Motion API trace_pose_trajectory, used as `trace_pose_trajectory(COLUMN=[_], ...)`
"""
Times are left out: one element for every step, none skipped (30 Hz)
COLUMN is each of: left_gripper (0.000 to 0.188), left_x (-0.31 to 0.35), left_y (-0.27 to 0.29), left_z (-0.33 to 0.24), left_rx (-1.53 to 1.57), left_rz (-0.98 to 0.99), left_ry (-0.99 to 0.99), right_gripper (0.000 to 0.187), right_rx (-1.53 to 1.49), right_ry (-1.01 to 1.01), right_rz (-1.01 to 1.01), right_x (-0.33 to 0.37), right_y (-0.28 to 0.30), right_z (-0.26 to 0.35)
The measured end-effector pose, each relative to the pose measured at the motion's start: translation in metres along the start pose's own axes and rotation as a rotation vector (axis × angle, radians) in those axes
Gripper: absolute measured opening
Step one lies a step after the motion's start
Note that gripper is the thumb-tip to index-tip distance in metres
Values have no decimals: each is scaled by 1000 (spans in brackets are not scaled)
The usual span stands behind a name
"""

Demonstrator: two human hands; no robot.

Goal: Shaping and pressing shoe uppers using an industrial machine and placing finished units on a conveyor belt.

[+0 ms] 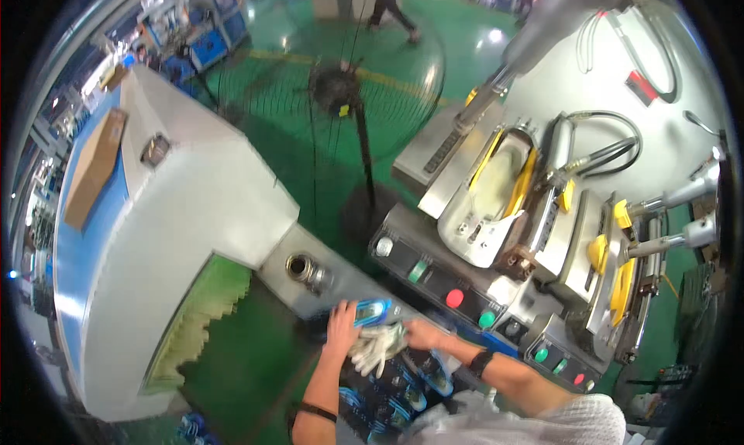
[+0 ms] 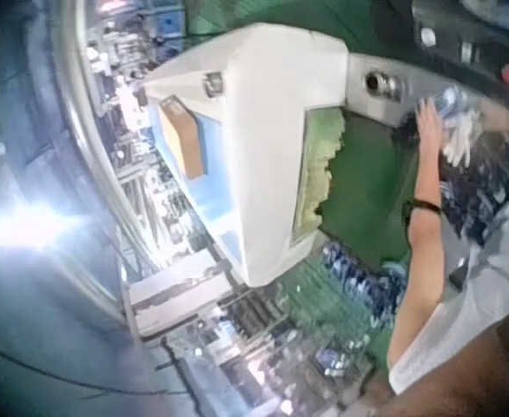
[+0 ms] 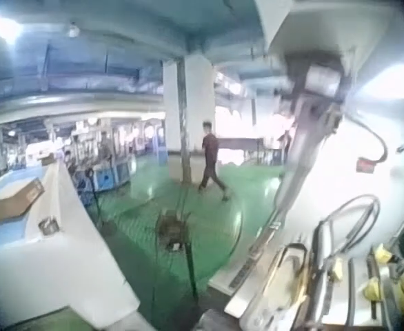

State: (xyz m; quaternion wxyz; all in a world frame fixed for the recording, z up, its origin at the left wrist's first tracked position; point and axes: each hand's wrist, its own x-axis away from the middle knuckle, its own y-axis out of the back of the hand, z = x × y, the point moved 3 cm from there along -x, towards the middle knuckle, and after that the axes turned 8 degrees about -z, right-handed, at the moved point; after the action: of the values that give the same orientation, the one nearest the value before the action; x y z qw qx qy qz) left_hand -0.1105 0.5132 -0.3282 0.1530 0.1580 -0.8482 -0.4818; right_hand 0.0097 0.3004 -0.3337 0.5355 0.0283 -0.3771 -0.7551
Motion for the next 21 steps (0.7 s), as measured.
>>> trace_pose_trajectory(left_gripper=[78, 67, 56, 53, 54, 55, 55, 57, 59, 59, 61, 64, 67, 69, 69, 69, 69, 66, 62, 62, 57], left_x=[-10, -16, -22, -33, -36, -34, -26, -24, -22, -19, -9, -3, -1, 3, 6, 7, 9, 7, 5, 1, -4], left_y=[3, 12, 31, 55, 75, 90, 98, 104, 109, 107, 109, 110, 107, 106, 100, 92, 85, 76, 65, 56, 48], left_z=[4, -2, -9, -16, -20, -22, -23, -26, -29, -31, -34, -36, -43, -44, -43, -44, -38, -33, -30, -28, -28], left_rx=[60, 10, 28, 192, 199, 205, 194, 255, 315, 317, 285, 254, 221, 232, 207, 183, 178, 146, 117, 116, 99], left_rz=[-5, -162, -220, -183, -221, -261, -232, -284, -338, -320, -303, -289, -290, -241, -214, -184, -189, -178, -165, -170, -168], left_ry=[8, -36, -14, 77, 148, 197, 228, 221, 210, 216, 108, -4, -104, -147, -160, -179, -166, -201, -240, -238, -238], right_gripper=[38, 33, 31, 28, 26, 26, 27, 27, 27, 27, 28, 27, 27, 28, 33, 40, 42, 45, 44, 44, 43], right_rx=[-133, -39, 14, -21, -82, 20, 0, -10, -65, -113, -182, -126, -169, -218, -117, -184, -114, -42, -10, -6, 9], right_ry=[71, 111, 73, 32, 58, 82, 87, 90, 79, 65, 21, 72, 168, 272, 110, -55, -21, 13, 7, 11, 36], right_rz=[-16, -36, -2, 65, -27, -29, 38, 91, 97, 95, 147, 124, 57, 6, 82, 110, 152, 190, 223, 225, 236], right_x=[-4, -24, -24, -34, -44, -59, -70, -79, -91, -99, -110, -118, -133, -144, -150, -159, -171, -182, -190, -196, -200], right_y=[16, -10, 19, 27, 24, 23, 24, 29, 26, 23, 19, 21, 12, 8, 9, 3, 0, 0, 0, -2, -4], right_z=[14, -26, 6, 5, -4, -17, -15, -16, -21, -28, -22, -13, -34, -23, -25, -36, -33, -31, -30, -33, -35])
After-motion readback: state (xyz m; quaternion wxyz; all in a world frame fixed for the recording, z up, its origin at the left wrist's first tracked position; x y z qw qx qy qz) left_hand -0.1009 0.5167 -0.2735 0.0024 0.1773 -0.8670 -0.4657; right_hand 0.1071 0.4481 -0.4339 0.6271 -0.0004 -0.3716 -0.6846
